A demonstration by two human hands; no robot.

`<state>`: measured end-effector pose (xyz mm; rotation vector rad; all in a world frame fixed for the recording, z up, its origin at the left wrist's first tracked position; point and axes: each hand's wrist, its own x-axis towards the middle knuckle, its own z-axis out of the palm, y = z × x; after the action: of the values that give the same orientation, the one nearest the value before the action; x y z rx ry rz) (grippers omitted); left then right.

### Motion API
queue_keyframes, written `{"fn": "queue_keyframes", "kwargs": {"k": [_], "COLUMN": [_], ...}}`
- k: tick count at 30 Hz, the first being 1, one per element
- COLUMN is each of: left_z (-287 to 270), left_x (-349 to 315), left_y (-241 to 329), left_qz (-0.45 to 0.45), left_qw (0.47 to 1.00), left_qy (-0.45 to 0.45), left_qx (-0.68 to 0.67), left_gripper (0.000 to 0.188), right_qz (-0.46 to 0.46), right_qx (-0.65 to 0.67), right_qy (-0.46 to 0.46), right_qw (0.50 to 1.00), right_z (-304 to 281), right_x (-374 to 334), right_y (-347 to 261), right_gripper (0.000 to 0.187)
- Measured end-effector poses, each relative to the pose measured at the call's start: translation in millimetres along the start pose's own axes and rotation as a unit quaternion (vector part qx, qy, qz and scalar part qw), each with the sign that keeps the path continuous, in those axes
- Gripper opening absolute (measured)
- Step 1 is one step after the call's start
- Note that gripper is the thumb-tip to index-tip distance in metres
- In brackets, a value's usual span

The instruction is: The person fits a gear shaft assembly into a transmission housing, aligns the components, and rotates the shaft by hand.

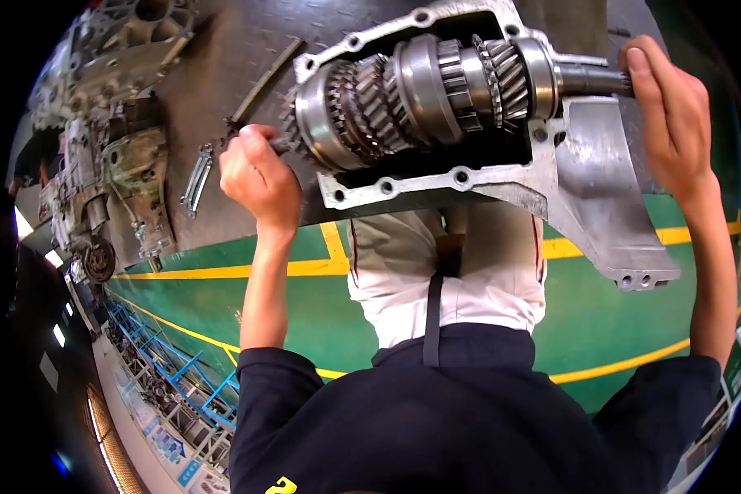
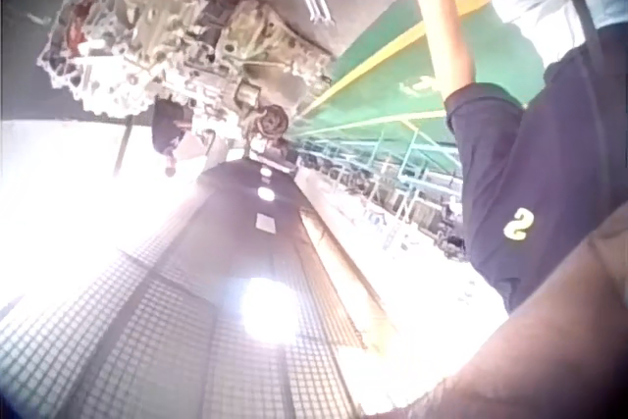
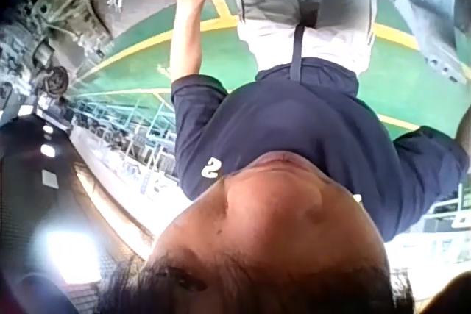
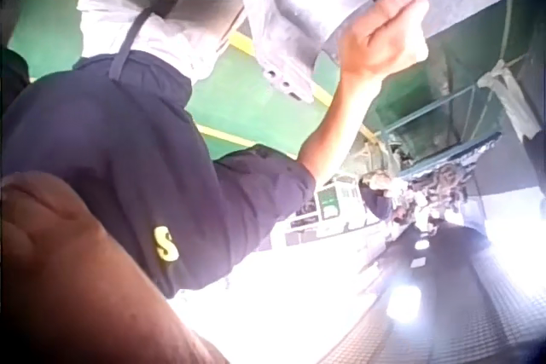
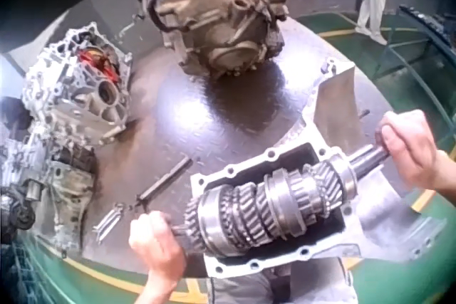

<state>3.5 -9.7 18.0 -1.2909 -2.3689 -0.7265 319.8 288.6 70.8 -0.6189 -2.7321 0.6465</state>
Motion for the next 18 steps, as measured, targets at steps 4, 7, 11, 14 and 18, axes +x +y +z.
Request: {"fn": "queue_keyframes", "kwargs": {"k": [4, 7, 11, 14, 18], "left_z": [-23.3, -26.0, -12.1, -2.0, -13.1], "left_x": [27.0, 51.6, 17.3, 2.9, 2.5], "left_y": [-14.0, -22.1, 4.0, -4.2, 9.0], "left_qz": [0.002, 0.081, -0.084, 0.021, 0.059], "left_qw": [0.96, 0.894, 0.973, 0.999, 0.998], "left_qy": [-0.279, -0.437, -0.18, -0.029, -0.002], "left_qx": [0.024, 0.053, 0.121, 0.039, 0.004], "left_gripper": [0.031, 0.017, 0.027, 0.03, 0.025], "right_qz": [0.202, 0.162, 0.056, -0.066, -0.066], "right_qx": [0.076, 0.04, -0.081, -0.055, -0.099], "right_qy": [-0.092, -0.07, -0.025, 0.063, 0.029], "right_qw": [0.972, 0.983, 0.995, 0.994, 0.992], "right_z": [-8.5, -2.0, 4.8, 8.7, -3.6], "right_x": [23.3, 26.0, 14.8, 14.3, 9.0], "right_y": [-21.0, -22.5, -21.3, -32.9, -52.0], "right_gripper": [0.034, 0.033, 0.021, 0.017, 0.02]}}
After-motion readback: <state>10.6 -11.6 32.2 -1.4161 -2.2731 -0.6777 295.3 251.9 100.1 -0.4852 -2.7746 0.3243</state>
